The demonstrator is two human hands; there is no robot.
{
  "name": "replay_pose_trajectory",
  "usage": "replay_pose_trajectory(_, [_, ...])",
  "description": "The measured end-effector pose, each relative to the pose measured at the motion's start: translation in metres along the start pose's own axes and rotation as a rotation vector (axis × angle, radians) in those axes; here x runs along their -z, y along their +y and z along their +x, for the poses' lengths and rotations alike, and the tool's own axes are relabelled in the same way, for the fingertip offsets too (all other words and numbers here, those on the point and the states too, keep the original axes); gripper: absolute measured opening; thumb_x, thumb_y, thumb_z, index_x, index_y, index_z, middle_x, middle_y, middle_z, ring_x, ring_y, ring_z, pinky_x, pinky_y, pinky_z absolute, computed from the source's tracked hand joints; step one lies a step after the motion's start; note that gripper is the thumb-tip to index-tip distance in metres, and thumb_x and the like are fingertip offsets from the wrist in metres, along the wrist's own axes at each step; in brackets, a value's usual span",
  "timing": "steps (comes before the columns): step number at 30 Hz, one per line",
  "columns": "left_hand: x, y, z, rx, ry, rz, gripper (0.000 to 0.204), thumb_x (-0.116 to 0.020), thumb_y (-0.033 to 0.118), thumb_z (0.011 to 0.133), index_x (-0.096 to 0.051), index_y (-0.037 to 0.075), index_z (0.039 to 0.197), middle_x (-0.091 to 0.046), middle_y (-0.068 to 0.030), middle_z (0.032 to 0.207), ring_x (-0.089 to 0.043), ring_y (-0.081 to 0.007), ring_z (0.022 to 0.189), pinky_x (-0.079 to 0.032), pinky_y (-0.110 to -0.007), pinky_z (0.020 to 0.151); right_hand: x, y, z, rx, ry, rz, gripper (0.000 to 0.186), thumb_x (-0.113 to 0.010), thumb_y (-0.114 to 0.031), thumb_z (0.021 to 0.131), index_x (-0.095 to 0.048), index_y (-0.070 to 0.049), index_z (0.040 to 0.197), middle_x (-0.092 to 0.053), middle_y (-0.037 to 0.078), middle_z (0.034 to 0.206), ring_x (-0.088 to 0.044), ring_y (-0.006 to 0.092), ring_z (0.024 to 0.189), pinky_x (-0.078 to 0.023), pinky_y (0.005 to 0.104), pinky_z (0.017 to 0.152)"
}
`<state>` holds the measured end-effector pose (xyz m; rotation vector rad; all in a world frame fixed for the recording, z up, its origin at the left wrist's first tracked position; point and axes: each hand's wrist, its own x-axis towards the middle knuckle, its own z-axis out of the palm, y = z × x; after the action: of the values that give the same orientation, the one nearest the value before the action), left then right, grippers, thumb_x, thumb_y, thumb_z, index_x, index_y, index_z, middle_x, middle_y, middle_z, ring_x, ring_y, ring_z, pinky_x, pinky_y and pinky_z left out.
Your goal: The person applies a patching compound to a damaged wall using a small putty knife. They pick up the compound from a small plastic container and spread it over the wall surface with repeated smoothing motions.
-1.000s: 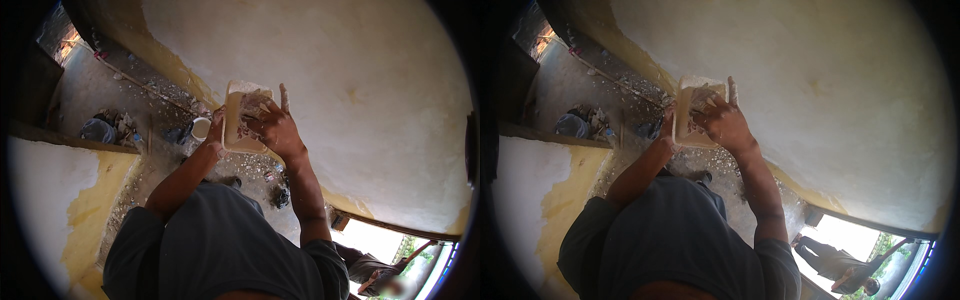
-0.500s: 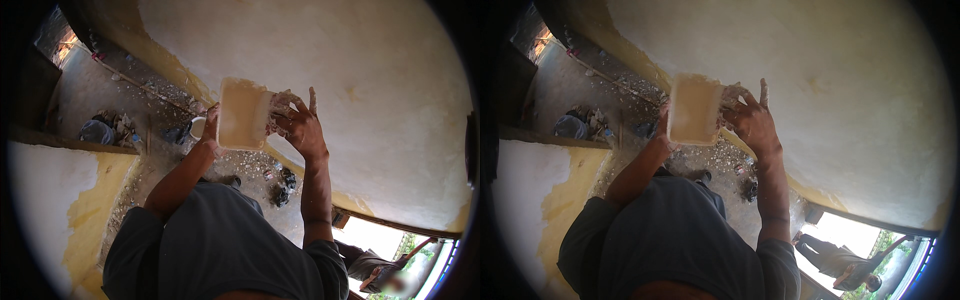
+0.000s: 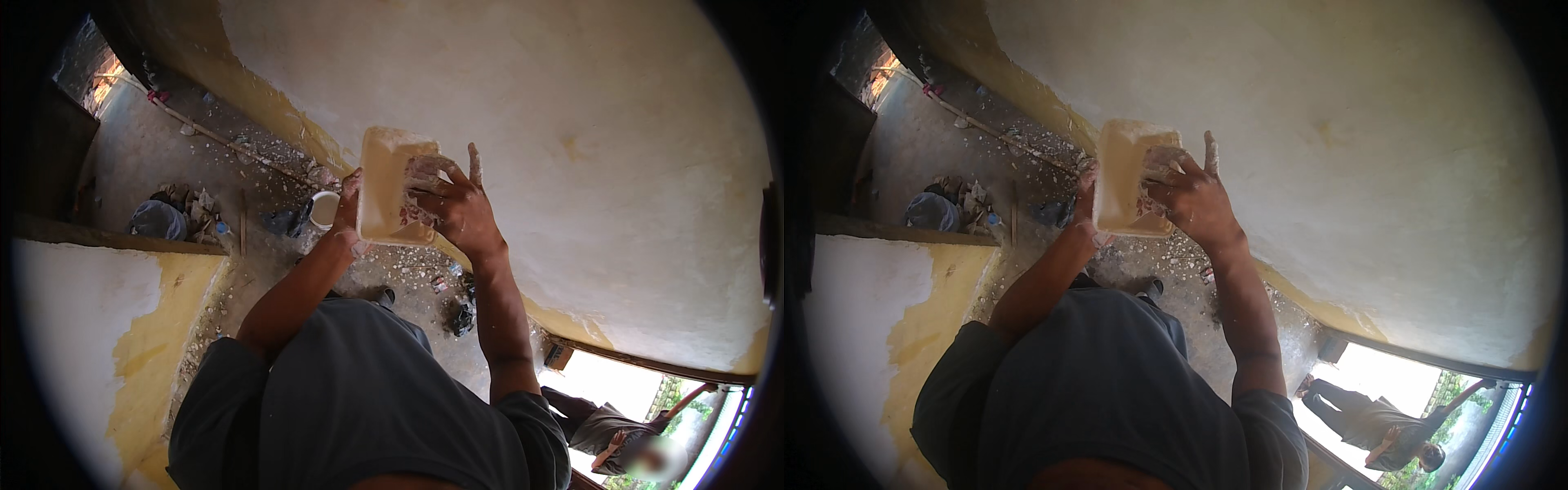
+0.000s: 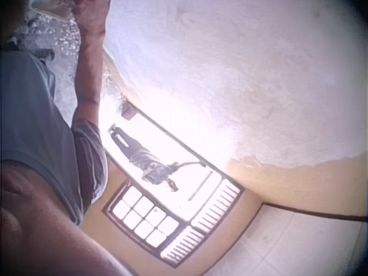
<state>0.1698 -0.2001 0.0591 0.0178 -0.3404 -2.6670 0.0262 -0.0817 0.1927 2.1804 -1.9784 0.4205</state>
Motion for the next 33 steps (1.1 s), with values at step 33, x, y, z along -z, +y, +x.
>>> replay_pose_trajectory(33, [-0.021, 0.006, -0.003, 0.11, 0.162, -0.081, 0.058, -0.047, 0.051, 0.1, -0.05, 0.01, 0.142, -0.061, -0.0093, 0.131, -0.064, -0.0272, 0.116, -0.057, -0.048, 0.096, 0.027, 0.009, -0.005, -0.036, -0.041, -0.127, 0.018, -0.067, -0.026, 0.083, -0.081, -0.024, 0.094, -0.076, -0.003, 0.109, -0.058, 0.0211, 0.122, -0.01, 0.0661, 0.123])
